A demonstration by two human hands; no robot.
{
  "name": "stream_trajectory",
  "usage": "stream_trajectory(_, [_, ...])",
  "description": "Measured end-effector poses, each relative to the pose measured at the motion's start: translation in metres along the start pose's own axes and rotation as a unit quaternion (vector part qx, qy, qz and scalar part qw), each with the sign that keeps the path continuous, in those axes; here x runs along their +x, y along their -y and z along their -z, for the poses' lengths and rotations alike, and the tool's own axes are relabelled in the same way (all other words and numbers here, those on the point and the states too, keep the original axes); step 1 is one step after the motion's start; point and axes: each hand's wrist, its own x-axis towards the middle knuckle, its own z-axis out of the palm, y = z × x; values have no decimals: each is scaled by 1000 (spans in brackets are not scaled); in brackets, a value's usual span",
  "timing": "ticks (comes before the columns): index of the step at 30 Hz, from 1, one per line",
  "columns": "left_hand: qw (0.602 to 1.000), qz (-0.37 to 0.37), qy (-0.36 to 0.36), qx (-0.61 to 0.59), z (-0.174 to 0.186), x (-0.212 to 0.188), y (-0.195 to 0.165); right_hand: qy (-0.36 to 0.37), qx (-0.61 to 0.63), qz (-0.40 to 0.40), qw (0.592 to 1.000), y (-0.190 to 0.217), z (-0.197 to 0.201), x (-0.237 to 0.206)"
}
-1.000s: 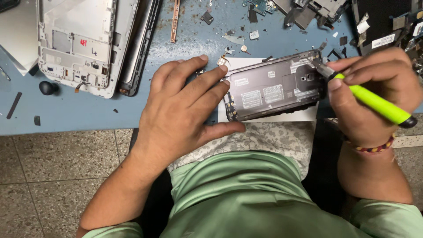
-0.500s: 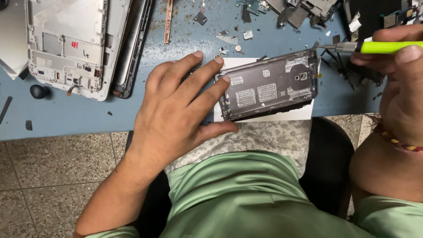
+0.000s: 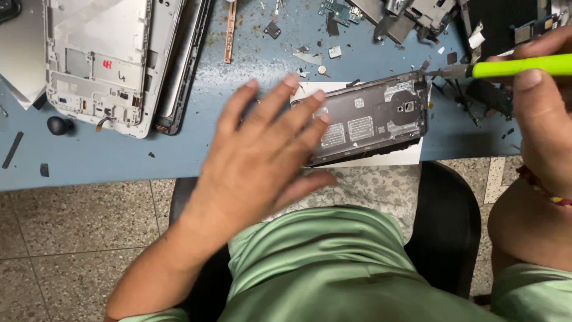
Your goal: The person uses a green-handled precision screwdriver to pry and remove small components and adhesive from the interior of a disassembled smartphone chassis. The person works methodically around the edges and internal areas of the device, occasionally repositioning the chassis on the workbench.
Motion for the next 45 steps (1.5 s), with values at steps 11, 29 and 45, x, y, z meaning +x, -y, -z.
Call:
stream_trajectory(11, [1000,-7,14,-1,-29,8,-23,4,4,52,999,3,-13,0])
stream_trajectory(29, [1000,-9,14,-6,-30,7,-22,76,-196,70,975,31,-5,29])
stream_trajectory(45, [1000,-8,13,-22,-28,9,-23,265,-283,-236,891,-52,15,69])
